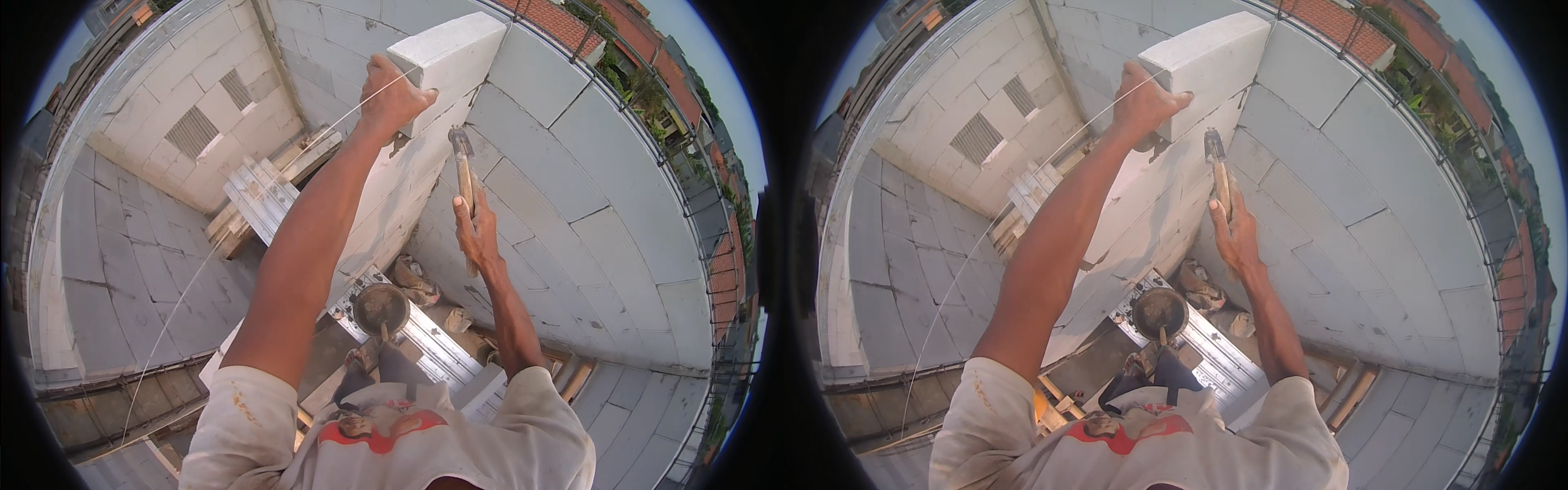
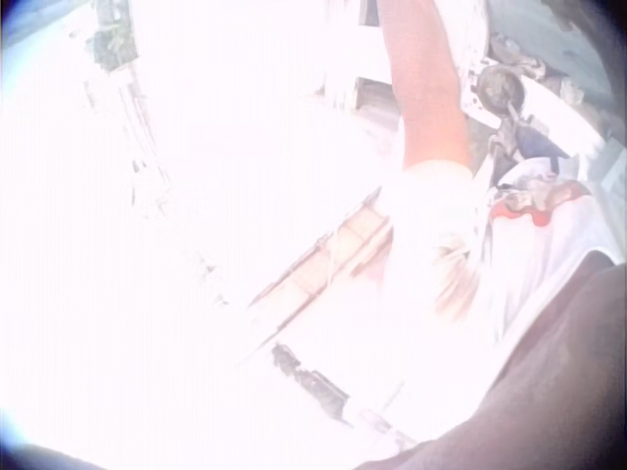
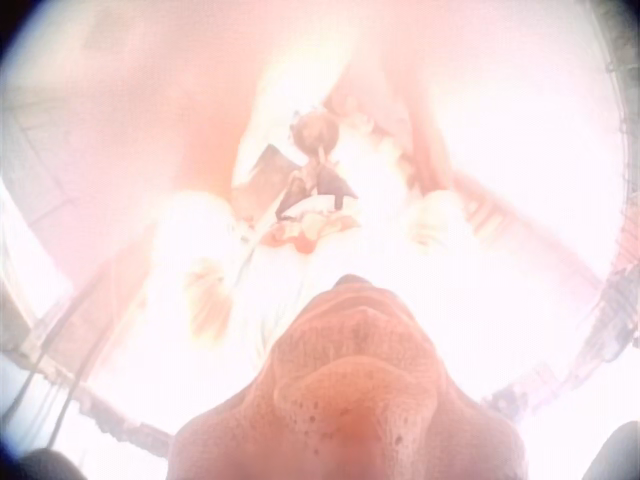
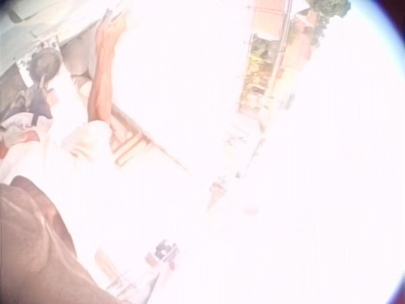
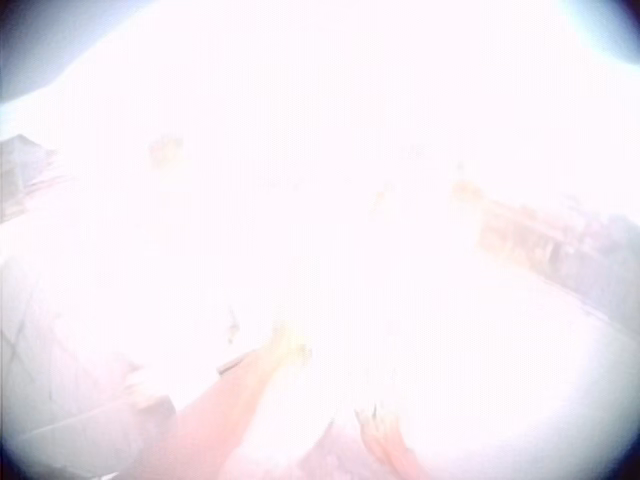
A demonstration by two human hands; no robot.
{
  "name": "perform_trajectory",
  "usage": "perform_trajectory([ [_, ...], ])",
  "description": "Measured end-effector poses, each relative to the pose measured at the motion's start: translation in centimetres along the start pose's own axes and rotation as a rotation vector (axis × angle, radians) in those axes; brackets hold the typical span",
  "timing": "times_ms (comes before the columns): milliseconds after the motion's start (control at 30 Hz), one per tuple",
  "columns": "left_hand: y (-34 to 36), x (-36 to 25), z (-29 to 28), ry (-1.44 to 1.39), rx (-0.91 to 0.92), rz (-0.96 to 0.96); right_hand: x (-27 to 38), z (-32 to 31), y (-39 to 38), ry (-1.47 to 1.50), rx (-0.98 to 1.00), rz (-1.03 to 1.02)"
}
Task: The person is building a wall on a rooftop using white blocks. They apply mortar to the blocks using a trowel, position the blocks on the wall, and tap them into place with a hammer. The person also uses a tape measure to check dimensions and alignment during the process.
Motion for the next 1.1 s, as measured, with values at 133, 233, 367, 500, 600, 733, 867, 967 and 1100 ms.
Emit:
perform_trajectory([
  [133, 0.3, 0.8, 0.0, 0.048, -0.014, -0.004, 5.2, 4.1, -2.8, -0.535, 0.178, -0.462],
  [233, 0.2, 0.3, 0.3, 0.036, -0.008, 0.003, 8.6, 6.7, -3.4, -0.76, 0.329, -0.689],
  [367, 0.4, 0.3, 0.3, 0.034, -0.001, 0.002, 8.9, 5.2, 0.7, -0.883, 0.247, -0.64],
  [500, 0.3, 0.1, 0.2, 0.01, -0.023, 0.016, 6.7, 3.1, 3.9, -0.918, 0.147, -0.363],
  [600, 0.2, 0.4, 0.2, 0.029, -0.035, 0.008, 8.5, 4.4, 1.9, -0.894, 0.194, -0.49],
  [733, 0.1, 0.5, 0.4, 0.02, -0.022, 0.005, 9.5, 4.9, 0.9, -0.888, 0.241, -0.599],
  [867, 0.1, -0.1, 0.2, 0.005, -0.04, 0.027, 7.2, 3.2, 3.7, -0.937, 0.15, -0.39],
  [967, 0.1, 0.5, 0.3, 0.017, -0.046, 0.011, 8.2, 4.0, 3.3, -0.909, 0.187, -0.42],
  [1100, -0.1, 0.4, 0.2, 0.002, 0.008, -0.047, 8.8, 3.3, 2.8, -0.909, 0.163, -0.525],
])
Point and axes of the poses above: each hand's wrist, its own y-axis towards the middle knuckle, its own z-axis out of the palm, x = y × z, the point moved 9 cm from there along y, towards the middle knuckle, and after that the axes turned 3 degrees about x, right-handed, at the moved point
